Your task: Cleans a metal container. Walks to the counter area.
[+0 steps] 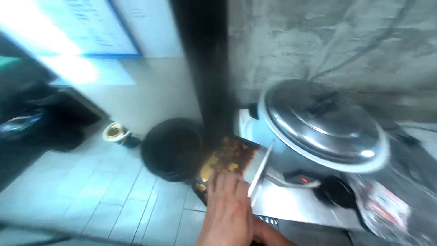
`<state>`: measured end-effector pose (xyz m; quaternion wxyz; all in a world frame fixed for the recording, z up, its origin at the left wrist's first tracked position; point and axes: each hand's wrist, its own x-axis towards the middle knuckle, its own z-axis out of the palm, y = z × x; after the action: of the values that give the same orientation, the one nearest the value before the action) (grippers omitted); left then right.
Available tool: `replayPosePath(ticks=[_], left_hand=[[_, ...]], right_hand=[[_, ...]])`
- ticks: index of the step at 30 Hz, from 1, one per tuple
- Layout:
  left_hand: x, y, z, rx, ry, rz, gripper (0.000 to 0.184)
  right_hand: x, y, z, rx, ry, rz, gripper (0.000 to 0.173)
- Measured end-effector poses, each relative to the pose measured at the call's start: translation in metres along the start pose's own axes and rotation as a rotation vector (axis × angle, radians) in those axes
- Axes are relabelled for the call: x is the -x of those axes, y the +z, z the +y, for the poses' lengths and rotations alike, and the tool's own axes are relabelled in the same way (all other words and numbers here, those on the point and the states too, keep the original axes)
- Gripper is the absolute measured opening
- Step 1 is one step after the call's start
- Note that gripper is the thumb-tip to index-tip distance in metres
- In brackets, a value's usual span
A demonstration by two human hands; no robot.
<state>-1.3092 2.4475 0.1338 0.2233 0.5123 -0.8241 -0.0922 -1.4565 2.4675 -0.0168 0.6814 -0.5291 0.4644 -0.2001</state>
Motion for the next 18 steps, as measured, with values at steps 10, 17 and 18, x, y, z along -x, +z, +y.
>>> replayPosePath(ticks=[10, 17, 18], left_hand=[[-0.007, -0.010, -0.022, -0.227, 0.023, 0.034, 0.037], [-0.030, -0.015, -0.051, -0.226, 0.090, 0.010, 0.053], [-0.033, -0.016, -0.054, -0.207, 0.103, 0.010, 0.053]], right_hand=[[-0.023, -0.002, -0.098, -1.471, -0.173, 0.076, 0.049], [-0.051, -0.059, -0.119, -1.382, -0.520, 0.423, 0.057], [-0.052, -0.047, -0.124, -1.410, -0.497, 0.350, 0.060]])
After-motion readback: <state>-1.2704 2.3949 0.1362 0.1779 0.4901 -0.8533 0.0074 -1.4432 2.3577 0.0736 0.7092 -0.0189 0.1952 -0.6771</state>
